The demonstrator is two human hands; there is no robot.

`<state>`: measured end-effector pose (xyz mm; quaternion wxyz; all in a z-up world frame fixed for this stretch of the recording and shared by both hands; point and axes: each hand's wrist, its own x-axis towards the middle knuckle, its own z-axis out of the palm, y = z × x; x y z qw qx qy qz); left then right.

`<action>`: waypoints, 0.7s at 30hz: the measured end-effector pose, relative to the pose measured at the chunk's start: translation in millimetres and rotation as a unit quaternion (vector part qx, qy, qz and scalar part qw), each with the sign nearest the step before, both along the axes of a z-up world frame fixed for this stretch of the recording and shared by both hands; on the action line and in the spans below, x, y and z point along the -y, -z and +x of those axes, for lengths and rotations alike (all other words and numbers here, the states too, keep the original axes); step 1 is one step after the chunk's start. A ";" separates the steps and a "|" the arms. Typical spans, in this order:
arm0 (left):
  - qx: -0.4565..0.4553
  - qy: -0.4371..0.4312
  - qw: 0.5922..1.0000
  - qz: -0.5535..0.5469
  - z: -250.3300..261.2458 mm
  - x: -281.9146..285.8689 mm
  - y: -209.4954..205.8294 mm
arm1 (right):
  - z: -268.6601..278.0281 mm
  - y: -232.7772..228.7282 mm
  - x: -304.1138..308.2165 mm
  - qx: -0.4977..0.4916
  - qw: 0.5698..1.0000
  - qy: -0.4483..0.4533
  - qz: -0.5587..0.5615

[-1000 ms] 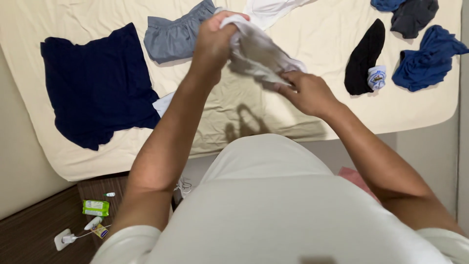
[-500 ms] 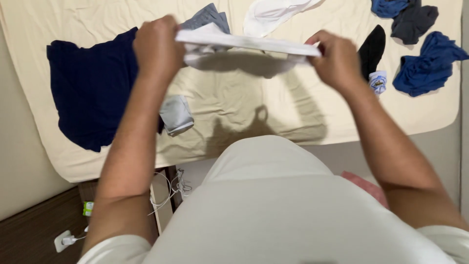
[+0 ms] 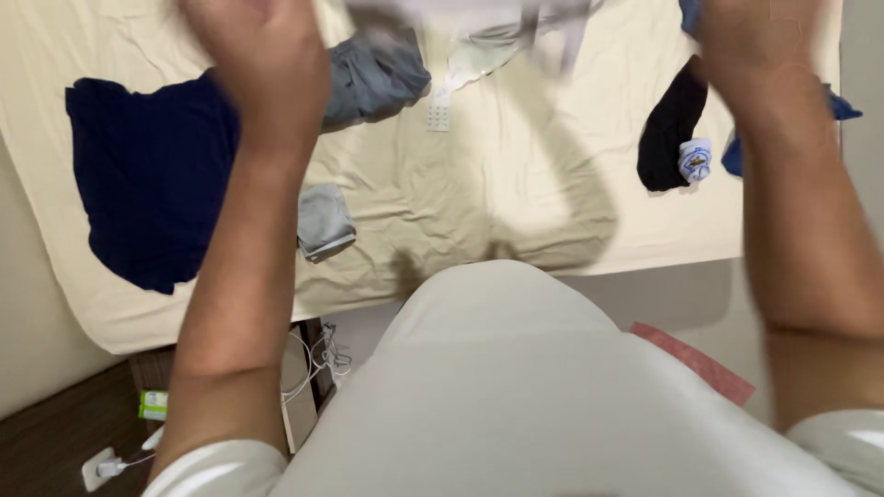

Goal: Folding various items of laundry, such as underwear, shorts, and shirts, on the surface of a bed.

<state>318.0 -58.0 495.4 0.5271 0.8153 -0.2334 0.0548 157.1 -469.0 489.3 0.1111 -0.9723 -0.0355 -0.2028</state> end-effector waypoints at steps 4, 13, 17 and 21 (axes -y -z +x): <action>0.175 -0.010 0.959 0.223 -4.8 -9.3 22.3 | -14.6 19.6 -8.4 0.031 0.996 0.040 0.075; 0.060 0.026 0.949 0.308 -48.0 -14.8 73.0 | -68.9 42.7 -53.0 -0.302 0.936 0.084 0.159; 0.164 0.009 0.976 0.143 -72.4 14.5 4.2 | -78.4 22.7 -85.1 -0.376 0.908 -0.026 0.186; 0.250 0.054 0.959 0.123 -82.5 16.7 -28.3 | -67.3 -5.8 -126.1 -0.471 0.864 -0.031 0.178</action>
